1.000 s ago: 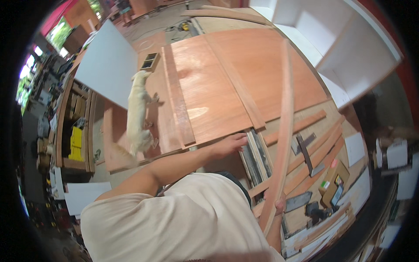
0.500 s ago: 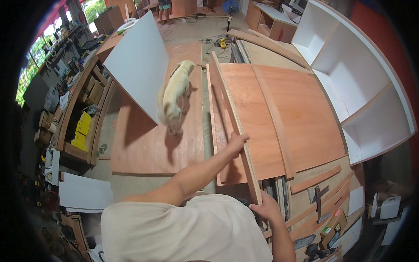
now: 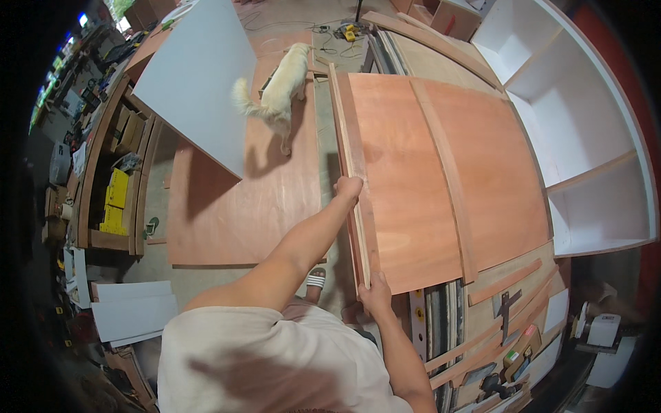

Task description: The person assembles wooden furniture components in a workshop. They handle wooden planks and trim pieces, aligning them on a workbench and using a metal ruler to mark measurements.

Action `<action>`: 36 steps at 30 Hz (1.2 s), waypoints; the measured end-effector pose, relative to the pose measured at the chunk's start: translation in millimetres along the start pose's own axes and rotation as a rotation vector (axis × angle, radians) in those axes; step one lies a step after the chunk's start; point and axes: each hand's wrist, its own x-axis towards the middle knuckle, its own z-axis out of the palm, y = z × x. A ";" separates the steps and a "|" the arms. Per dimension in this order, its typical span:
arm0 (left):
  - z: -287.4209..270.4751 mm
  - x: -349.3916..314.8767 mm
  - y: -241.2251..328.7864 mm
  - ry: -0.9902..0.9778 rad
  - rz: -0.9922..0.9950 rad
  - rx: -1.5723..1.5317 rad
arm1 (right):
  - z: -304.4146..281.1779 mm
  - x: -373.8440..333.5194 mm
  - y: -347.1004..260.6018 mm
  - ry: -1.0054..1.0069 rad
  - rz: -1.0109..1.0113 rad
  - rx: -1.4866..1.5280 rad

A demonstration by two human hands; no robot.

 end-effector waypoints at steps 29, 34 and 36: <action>-12.7 32.9 -84.9 -0.386 0.073 -0.065 | 53.5 27.4 28.7 0.011 0.082 -0.089; -23.3 -15.5 -124.4 -0.377 0.153 -0.048 | 26.2 11.2 51.2 0.064 0.157 0.080; -29.5 -22.2 -132.7 -0.369 0.160 -0.131 | 23.3 -5.1 75.6 0.130 0.285 0.213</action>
